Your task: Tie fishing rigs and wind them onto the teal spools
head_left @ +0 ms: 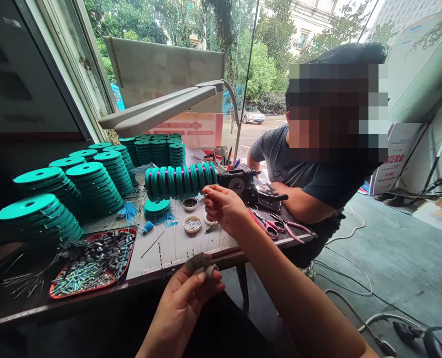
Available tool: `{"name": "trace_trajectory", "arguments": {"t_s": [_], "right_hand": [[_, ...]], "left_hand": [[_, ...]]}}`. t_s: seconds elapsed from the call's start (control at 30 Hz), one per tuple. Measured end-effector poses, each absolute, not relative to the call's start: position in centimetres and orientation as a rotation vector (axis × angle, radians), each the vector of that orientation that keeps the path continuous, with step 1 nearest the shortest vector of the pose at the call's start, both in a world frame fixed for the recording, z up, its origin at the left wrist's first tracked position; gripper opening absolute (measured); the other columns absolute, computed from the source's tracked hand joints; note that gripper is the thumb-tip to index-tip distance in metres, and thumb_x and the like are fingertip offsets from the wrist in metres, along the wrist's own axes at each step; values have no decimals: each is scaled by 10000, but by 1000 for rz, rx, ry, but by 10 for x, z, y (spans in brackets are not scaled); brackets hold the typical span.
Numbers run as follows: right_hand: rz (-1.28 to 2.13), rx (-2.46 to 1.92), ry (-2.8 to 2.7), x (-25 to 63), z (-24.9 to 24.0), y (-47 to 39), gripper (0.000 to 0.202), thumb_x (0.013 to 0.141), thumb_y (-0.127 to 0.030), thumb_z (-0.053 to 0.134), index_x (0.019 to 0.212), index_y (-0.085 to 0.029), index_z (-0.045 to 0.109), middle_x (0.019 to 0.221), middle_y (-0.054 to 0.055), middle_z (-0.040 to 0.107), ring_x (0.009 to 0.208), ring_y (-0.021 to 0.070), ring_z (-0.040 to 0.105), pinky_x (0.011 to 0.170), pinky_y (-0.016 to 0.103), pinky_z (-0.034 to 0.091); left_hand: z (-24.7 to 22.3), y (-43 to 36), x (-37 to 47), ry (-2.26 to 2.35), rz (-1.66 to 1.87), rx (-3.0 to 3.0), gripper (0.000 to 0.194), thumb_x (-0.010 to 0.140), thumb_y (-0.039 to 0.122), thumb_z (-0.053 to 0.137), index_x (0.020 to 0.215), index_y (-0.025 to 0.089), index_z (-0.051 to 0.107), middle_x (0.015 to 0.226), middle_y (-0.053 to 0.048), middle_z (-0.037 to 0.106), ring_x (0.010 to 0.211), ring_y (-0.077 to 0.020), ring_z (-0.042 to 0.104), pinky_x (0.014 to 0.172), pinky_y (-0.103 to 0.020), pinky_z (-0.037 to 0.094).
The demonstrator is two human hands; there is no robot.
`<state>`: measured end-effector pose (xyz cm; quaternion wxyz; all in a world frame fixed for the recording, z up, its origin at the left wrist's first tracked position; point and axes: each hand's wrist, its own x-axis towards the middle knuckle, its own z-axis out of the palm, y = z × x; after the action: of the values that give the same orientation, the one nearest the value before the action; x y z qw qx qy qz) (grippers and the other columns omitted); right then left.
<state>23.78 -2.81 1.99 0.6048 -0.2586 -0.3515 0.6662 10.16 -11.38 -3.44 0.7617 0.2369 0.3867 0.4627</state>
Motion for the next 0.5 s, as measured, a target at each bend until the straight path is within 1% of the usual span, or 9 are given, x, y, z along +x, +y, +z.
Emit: {"name": "trace_trajectory", "arguments": {"t_s": [0.13, 0.27, 0.33, 0.43, 0.5], "right_hand": [[1535, -617, -812, 238, 22, -29, 81, 724, -193, 563, 688, -168, 495, 416, -79, 416, 334, 31, 314, 367, 163, 211], [1538, -621, -806, 238, 22, -30, 81, 705, -188, 575, 677, -164, 502, 413, -79, 423, 339, 30, 318, 364, 156, 224], [1523, -626, -808, 238, 22, -30, 90, 693, -205, 589, 674, -161, 514, 417, -76, 438, 345, 33, 344, 363, 155, 247], [1463, -682, -837, 238, 21, -26, 136, 682, -272, 608, 671, -152, 545, 454, -45, 516, 388, 72, 468, 405, 190, 364], [1427, -735, -860, 240, 21, -23, 160, 674, -291, 611, 659, -138, 570, 496, -10, 575, 460, 111, 552, 487, 249, 454]], "left_hand": [[-37, -113, 101, 850, 1003, 517, 174, 649, 61, 656, 802, 133, 694, 688, -68, 734, 657, -174, 678, 651, -279, 551], [-41, -114, 101, 858, 995, 542, 173, 638, 97, 674, 807, 134, 684, 687, -77, 733, 658, -187, 676, 663, -298, 539], [-43, -114, 101, 862, 994, 592, 186, 658, 126, 665, 844, 141, 673, 701, -74, 732, 679, -191, 673, 689, -311, 528], [-42, -108, 102, 872, 960, 797, 318, 709, 195, 636, 1027, 183, 620, 734, -56, 730, 728, -198, 666, 763, -342, 495], [-37, -99, 103, 873, 924, 1000, 356, 696, 206, 652, 1050, 195, 616, 775, -54, 728, 784, -206, 655, 804, -333, 465]]}}
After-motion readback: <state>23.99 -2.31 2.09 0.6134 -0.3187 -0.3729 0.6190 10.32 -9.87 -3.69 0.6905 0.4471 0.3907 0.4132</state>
